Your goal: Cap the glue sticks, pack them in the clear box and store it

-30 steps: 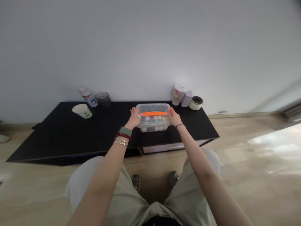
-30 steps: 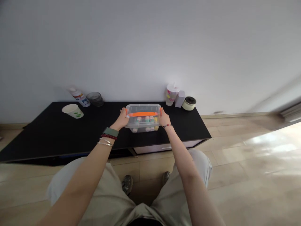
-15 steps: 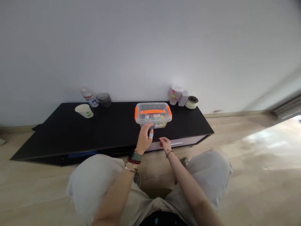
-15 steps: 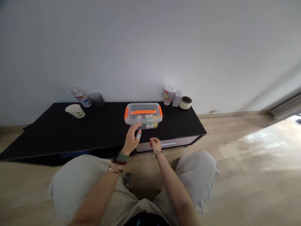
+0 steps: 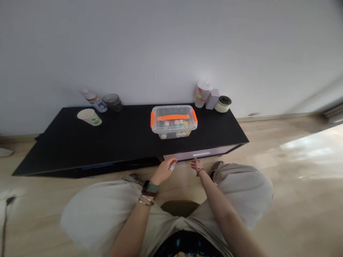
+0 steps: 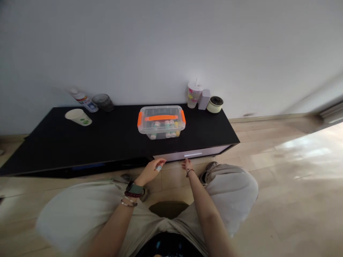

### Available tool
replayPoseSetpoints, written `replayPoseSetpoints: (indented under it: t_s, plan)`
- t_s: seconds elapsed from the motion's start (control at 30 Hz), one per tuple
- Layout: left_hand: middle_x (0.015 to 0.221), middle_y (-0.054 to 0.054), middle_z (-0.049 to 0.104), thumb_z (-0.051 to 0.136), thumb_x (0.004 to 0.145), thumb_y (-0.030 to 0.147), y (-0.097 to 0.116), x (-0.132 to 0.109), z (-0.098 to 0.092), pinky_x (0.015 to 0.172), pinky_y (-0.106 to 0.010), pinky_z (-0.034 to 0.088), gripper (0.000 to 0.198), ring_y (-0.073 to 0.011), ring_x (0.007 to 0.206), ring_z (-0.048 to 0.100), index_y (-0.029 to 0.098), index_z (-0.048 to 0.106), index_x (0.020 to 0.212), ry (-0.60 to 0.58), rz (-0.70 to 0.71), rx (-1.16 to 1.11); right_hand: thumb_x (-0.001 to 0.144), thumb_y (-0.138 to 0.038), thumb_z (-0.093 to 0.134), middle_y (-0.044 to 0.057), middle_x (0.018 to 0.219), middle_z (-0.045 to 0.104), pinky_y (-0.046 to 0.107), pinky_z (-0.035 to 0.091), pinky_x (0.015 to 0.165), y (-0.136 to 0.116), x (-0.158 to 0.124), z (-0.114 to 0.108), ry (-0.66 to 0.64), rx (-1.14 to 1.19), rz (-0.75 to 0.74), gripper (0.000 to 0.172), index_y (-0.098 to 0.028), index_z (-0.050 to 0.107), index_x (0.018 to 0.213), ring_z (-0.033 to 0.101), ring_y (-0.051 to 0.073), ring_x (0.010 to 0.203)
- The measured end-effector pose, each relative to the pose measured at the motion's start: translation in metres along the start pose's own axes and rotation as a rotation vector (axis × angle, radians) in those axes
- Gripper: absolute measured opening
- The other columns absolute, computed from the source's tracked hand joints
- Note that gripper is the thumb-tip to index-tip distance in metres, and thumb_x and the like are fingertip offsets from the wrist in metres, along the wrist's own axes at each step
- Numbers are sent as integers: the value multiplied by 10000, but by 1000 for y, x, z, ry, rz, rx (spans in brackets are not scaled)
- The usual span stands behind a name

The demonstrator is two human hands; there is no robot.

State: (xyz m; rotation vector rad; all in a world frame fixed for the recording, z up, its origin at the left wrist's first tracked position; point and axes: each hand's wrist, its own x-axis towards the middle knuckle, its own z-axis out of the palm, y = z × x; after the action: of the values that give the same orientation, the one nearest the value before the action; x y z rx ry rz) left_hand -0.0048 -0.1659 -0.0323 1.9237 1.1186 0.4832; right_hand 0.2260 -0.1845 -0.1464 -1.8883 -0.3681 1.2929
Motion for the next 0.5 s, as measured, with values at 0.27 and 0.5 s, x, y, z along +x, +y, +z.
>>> replayPoseSetpoints:
  t_s: [0.27,0.5]
  plan:
    - [1173,-96,682,420,944,190,2,7,2,1019,-404,488,308,-230,1118,632,201,649,1149,-48,112,90,970,-392,580,88,1170,635,377,572,817,-9,33,-14,106,180,162,345,-160,595,1224,645,185,964]
    - [1245,-100,637,442,962,204,3,19,14,1086,-423,442,313,-230,1199,577,194,628,1213,19,182,117,991,-394,531,47,992,660,276,557,670,-9,34,-13,97,78,162,278,-155,588,1124,651,125,763]
